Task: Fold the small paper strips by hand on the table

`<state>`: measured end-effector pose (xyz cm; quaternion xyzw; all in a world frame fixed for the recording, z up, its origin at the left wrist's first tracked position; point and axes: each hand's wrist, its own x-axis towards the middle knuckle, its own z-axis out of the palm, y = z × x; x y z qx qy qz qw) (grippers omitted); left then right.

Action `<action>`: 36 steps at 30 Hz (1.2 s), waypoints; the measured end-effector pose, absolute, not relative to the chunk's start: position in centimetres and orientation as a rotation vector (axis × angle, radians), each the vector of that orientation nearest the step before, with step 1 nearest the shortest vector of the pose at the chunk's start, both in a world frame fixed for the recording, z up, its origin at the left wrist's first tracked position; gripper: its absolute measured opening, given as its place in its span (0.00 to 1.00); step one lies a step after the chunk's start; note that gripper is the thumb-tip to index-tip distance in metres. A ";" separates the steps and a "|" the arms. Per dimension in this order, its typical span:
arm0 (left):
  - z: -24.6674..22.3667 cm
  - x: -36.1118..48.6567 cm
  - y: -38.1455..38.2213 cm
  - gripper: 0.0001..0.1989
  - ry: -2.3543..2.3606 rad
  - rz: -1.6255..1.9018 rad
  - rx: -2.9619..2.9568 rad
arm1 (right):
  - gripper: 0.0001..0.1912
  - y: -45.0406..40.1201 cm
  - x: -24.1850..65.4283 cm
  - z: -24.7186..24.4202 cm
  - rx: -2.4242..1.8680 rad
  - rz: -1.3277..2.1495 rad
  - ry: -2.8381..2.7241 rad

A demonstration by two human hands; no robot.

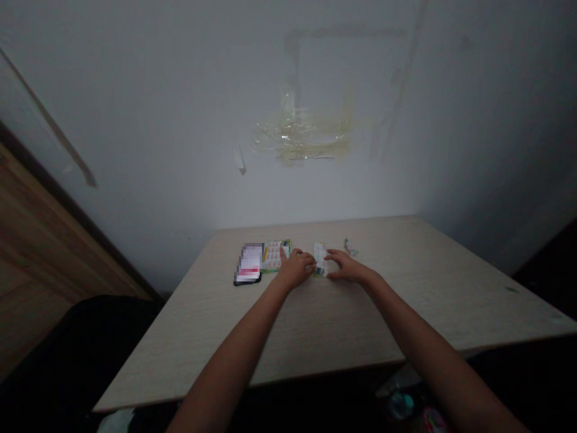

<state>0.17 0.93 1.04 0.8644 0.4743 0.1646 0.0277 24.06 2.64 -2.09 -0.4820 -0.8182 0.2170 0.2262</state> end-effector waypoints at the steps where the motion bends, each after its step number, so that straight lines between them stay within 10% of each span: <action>1: 1.0 0.2 0.9 0.13 1.463 0.505 2.670 | 0.35 2.6 24.1 -2.0 -1.336 0.602 -2.255; 36: -0.1 1.4 -0.2 0.20 1.562 0.526 2.673 | 0.09 1.7 23.9 -1.1 -1.256 0.682 -2.022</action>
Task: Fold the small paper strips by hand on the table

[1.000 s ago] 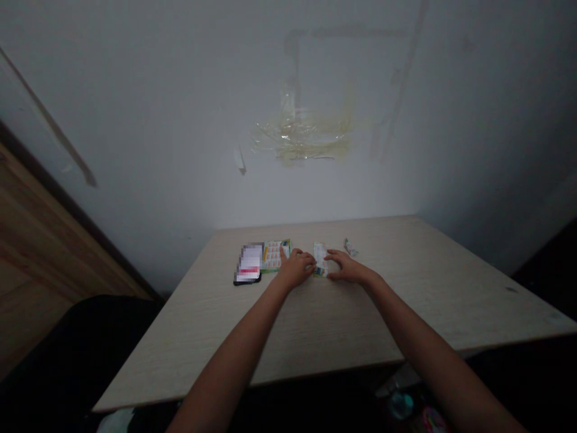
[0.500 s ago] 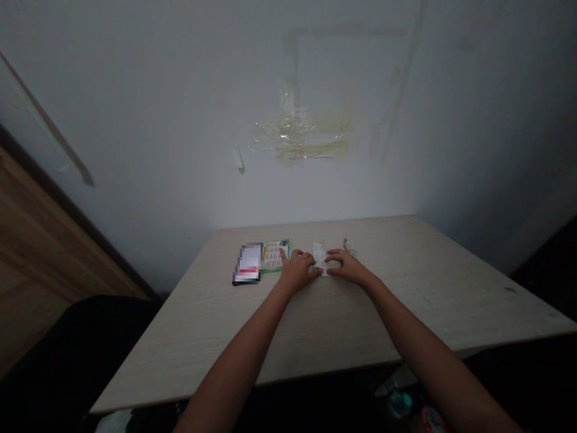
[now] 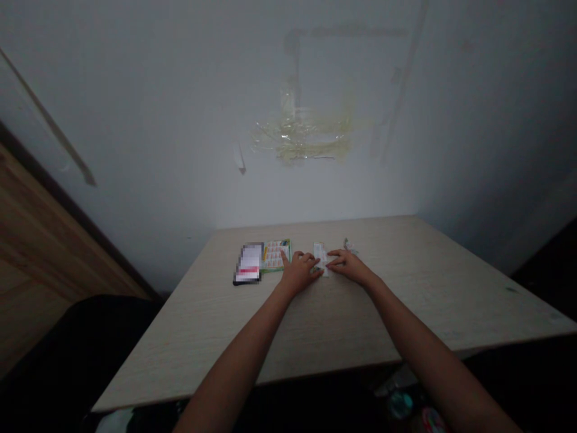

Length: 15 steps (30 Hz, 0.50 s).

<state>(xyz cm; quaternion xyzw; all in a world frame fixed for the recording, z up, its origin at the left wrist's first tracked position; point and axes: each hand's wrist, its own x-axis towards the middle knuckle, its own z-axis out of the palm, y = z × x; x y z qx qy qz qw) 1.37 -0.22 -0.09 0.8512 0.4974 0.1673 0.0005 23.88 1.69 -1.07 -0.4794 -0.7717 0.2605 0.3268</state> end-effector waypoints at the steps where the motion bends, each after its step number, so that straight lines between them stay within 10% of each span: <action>1: -0.1 1.3 -0.2 0.20 1.555 0.530 2.676 | 0.09 1.8 23.8 -1.2 -1.269 0.666 -2.018; 15: -0.4 1.1 0.2 0.21 1.546 0.503 2.670 | 0.12 3.8 23.4 -2.6 -1.410 0.398 -2.035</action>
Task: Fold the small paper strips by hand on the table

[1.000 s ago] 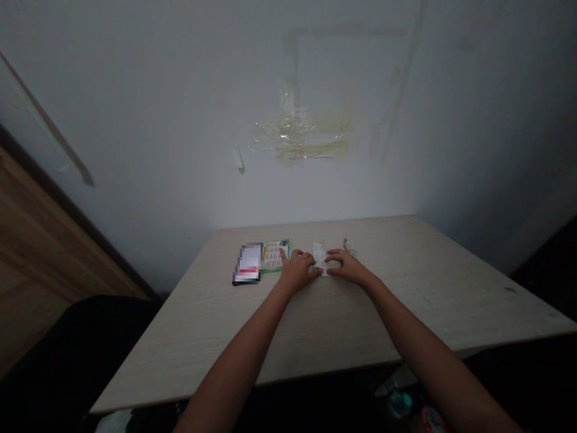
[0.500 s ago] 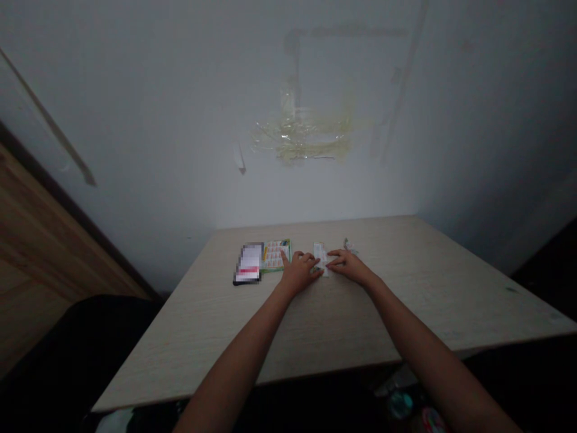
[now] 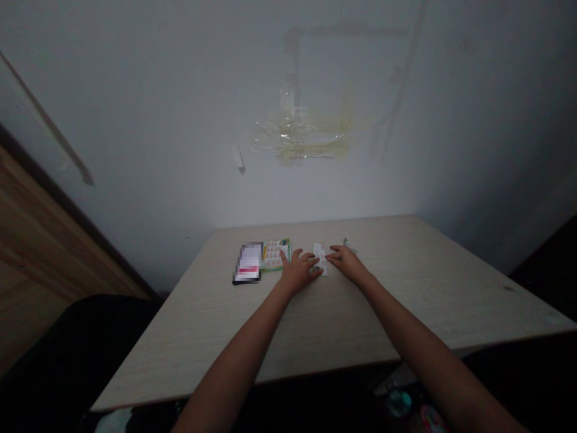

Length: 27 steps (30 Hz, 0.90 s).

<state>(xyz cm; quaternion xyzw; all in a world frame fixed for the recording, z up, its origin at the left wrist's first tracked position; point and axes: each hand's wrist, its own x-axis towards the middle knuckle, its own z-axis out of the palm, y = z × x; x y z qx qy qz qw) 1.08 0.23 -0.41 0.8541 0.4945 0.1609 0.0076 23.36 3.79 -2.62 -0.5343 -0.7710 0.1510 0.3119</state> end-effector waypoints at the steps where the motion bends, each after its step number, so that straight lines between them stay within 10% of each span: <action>1: -0.4 1.1 0.3 0.21 1.545 0.500 2.667 | 0.13 3.8 23.3 -2.6 -1.414 0.379 -2.043; 27: 0.0 1.2 0.1 0.22 1.595 0.425 2.647 | 0.20 3.8 21.0 -1.9 -1.696 -0.080 -2.195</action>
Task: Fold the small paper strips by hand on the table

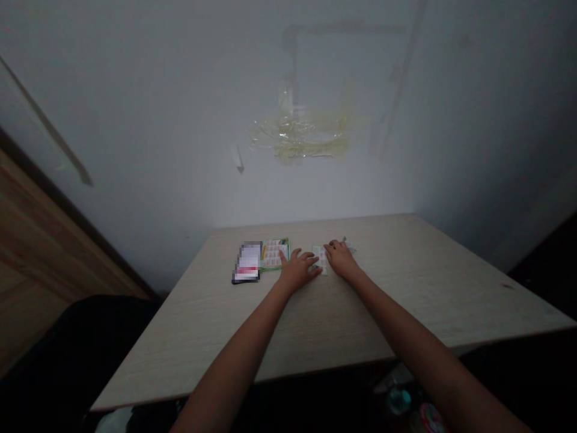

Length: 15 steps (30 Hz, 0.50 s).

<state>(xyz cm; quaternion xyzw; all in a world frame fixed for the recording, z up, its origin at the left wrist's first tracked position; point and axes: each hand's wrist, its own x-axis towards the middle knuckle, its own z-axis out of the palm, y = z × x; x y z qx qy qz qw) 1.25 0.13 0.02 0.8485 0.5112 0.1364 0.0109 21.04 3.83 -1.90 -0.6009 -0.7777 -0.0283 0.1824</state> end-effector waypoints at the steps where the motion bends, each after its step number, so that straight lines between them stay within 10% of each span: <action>1: 0.0 1.2 0.1 0.22 1.594 0.430 2.648 | 0.20 3.8 21.0 -1.9 -1.701 -0.086 -2.193; 15: 0.2 1.2 -1.0 0.20 1.588 0.574 2.686 | 0.17 3.5 21.6 -2.2 -1.501 0.009 -2.140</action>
